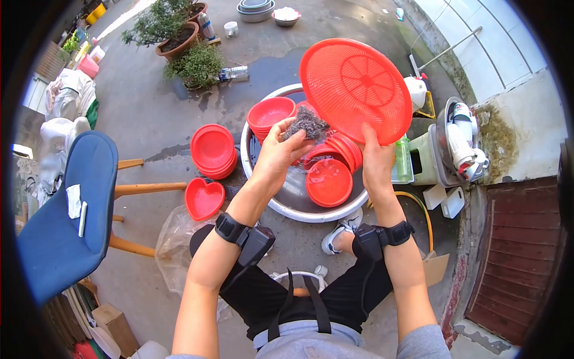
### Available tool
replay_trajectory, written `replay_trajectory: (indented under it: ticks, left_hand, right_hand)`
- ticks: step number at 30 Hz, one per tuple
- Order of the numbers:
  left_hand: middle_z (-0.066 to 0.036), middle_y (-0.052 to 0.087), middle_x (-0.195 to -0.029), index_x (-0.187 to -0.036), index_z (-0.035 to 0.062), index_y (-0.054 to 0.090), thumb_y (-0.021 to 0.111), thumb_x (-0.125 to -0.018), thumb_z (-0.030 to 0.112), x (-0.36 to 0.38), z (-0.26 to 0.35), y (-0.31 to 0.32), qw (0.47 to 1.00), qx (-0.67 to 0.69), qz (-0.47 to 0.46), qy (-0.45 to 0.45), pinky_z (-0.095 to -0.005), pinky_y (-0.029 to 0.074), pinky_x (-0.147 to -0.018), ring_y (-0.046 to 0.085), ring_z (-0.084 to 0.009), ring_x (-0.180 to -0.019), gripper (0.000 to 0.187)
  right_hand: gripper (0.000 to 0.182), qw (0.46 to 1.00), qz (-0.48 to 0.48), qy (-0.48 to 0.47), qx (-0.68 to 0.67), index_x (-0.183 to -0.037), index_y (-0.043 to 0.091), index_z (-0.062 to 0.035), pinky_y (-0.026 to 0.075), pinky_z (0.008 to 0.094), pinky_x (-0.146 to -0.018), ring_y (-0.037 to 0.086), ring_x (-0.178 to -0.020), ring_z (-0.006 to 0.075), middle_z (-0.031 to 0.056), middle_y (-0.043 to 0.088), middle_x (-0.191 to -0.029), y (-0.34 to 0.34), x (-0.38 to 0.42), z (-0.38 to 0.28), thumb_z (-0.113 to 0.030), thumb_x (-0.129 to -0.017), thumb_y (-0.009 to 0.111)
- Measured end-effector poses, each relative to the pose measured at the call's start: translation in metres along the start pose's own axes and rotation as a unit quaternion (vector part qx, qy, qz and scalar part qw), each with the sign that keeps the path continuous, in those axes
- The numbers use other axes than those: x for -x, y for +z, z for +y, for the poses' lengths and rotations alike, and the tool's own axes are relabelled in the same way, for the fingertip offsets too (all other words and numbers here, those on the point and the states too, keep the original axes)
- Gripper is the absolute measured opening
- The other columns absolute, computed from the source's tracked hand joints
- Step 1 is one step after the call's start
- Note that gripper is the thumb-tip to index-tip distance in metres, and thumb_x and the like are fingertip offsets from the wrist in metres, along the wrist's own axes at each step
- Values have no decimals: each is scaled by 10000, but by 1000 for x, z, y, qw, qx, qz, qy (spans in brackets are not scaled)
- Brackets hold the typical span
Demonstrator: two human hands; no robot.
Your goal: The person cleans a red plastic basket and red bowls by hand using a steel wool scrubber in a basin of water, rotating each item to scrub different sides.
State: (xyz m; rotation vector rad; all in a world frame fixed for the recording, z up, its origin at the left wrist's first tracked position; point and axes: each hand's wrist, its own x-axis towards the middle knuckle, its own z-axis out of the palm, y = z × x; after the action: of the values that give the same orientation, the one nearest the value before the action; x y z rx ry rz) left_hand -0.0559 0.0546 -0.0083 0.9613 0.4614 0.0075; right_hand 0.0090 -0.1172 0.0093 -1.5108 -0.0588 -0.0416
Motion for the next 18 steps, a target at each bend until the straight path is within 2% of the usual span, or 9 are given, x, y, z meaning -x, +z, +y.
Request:
replay_trajectory:
  ticks: [5,8,10,14,16,18]
  left_hand:
    - [-73,621,-1151,-1296,66,472,621,-946,197,0,4,-1,998,-34,28,-35,-325,506,-912,610,-168,-1058,403]
    - [-65,618,-1157,-1286,72,486,619,-951,224,-1,3,-1,998,-36,31,-33,-319,496,-902,607,-162,-1045,390]
    - [-64,608,-1175,-1283,53,481,616,-954,239,-5,1,-4,1000,-22,7,3,-312,491,-925,595,-155,-1070,401]
    - [-64,598,-1191,-1283,30,477,638,-940,209,-6,-1,-3,999,2,-17,50,-306,487,-939,581,-148,-1101,419]
    - [-68,593,-1197,-1285,13,475,673,-915,171,-1,4,2,996,-10,-14,82,-295,477,-961,573,-143,-1117,449]
    - [-78,589,-1207,-1302,4,468,700,-890,140,3,8,5,996,-21,-19,79,-279,471,-960,578,-133,-1104,492]
  right_hand:
    - [343,998,-4,-5,-66,-1262,525,5,502,316,-883,591,-1065,185,100,593,-1223,-1,-5,12,-48,-926,574]
    - [297,999,8,-24,-48,-1193,571,54,484,312,-863,614,-1015,191,110,644,-1158,2,-1,6,-128,-960,537]
    - [336,1000,-5,4,-22,-1253,527,10,490,316,-893,594,-1067,187,100,594,-1222,2,2,-1,-37,-923,571]
    - [330,1000,-30,5,-7,-1245,533,16,484,312,-895,592,-1063,183,92,602,-1212,4,5,-2,-48,-924,575]
    - [290,999,-26,-22,14,-1191,570,51,494,305,-845,631,-996,188,107,658,-1129,2,3,-1,-103,-947,553]
    - [275,999,-22,-24,16,-1173,580,49,493,309,-844,636,-992,195,107,664,-1110,0,0,7,-104,-945,555]
